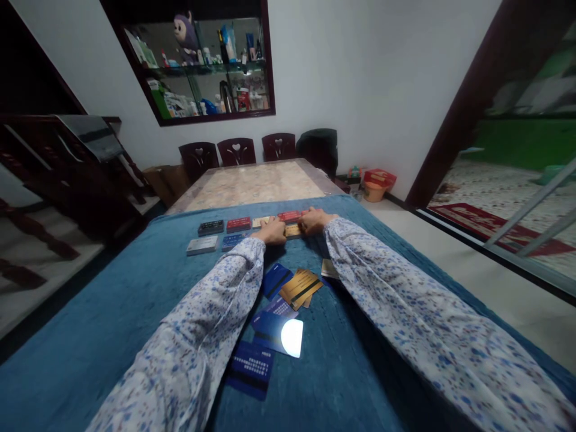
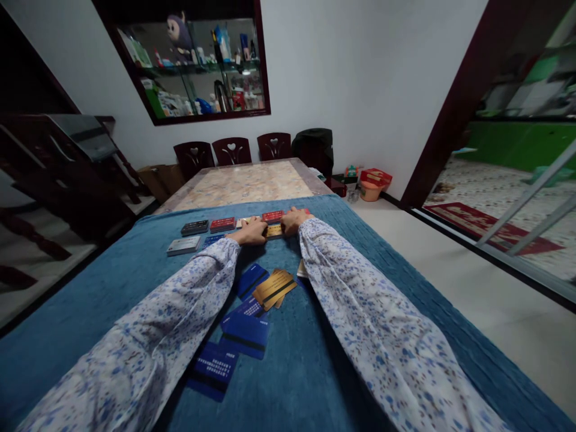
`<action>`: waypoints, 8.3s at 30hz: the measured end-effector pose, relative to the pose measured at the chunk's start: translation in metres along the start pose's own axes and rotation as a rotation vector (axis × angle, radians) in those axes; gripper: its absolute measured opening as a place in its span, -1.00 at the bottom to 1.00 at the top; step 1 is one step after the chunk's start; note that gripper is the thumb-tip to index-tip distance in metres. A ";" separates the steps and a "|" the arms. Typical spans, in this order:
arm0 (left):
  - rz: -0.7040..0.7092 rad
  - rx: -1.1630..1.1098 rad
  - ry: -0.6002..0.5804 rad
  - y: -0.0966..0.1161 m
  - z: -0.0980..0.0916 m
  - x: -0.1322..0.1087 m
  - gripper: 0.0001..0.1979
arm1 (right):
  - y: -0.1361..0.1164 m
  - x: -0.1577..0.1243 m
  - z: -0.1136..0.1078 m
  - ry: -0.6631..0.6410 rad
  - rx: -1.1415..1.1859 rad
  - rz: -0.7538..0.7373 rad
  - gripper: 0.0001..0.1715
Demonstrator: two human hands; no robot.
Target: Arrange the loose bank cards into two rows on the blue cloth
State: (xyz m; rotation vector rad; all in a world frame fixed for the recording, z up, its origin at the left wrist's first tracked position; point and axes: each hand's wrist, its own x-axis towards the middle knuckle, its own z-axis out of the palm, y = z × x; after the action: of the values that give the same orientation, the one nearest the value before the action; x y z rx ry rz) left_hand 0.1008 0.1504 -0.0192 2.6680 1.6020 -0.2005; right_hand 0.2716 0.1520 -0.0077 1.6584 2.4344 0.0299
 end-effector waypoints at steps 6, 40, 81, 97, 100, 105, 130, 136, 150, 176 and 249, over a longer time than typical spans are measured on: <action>0.010 0.040 0.009 -0.002 0.002 -0.001 -0.60 | 0.003 0.000 0.002 0.010 0.013 -0.001 -0.52; 0.055 0.057 0.198 0.000 0.004 -0.071 -0.64 | -0.012 -0.057 0.006 0.300 0.109 -0.140 -0.69; 0.202 0.096 0.192 -0.020 0.050 -0.171 -0.57 | -0.084 -0.066 0.033 0.216 0.186 -0.499 -0.47; 0.132 0.056 0.241 -0.006 0.039 -0.178 -0.66 | -0.086 -0.060 0.043 0.264 0.146 -0.494 -0.53; 0.129 0.054 0.229 -0.006 0.038 -0.177 -0.67 | -0.083 -0.058 0.045 0.283 0.160 -0.512 -0.50; 0.131 0.021 0.225 -0.006 0.037 -0.177 -0.68 | -0.079 -0.055 0.050 0.335 0.202 -0.531 -0.53; 0.116 -0.133 0.522 -0.040 0.047 -0.162 -0.71 | -0.090 -0.046 0.063 0.761 0.244 -0.359 -0.81; 0.083 -0.161 0.521 -0.037 0.050 -0.163 -0.61 | -0.098 -0.063 0.048 0.609 0.220 -0.261 -0.78; -0.026 0.003 0.422 -0.027 0.054 -0.168 -0.54 | -0.116 -0.080 0.037 0.386 0.101 -0.123 -0.49; -0.054 -0.162 0.413 -0.037 0.057 -0.162 -0.54 | -0.111 -0.072 0.040 0.438 0.126 -0.169 -0.40; -0.151 0.082 -0.046 -0.135 0.013 -0.094 -0.60 | -0.141 0.048 -0.028 0.051 -0.009 -0.234 -0.45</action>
State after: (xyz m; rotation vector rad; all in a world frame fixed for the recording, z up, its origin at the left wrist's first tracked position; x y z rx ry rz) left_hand -0.0629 0.1307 -0.0146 2.5798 1.8199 -0.3356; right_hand 0.1200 0.1463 -0.0050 1.3751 2.6450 0.0489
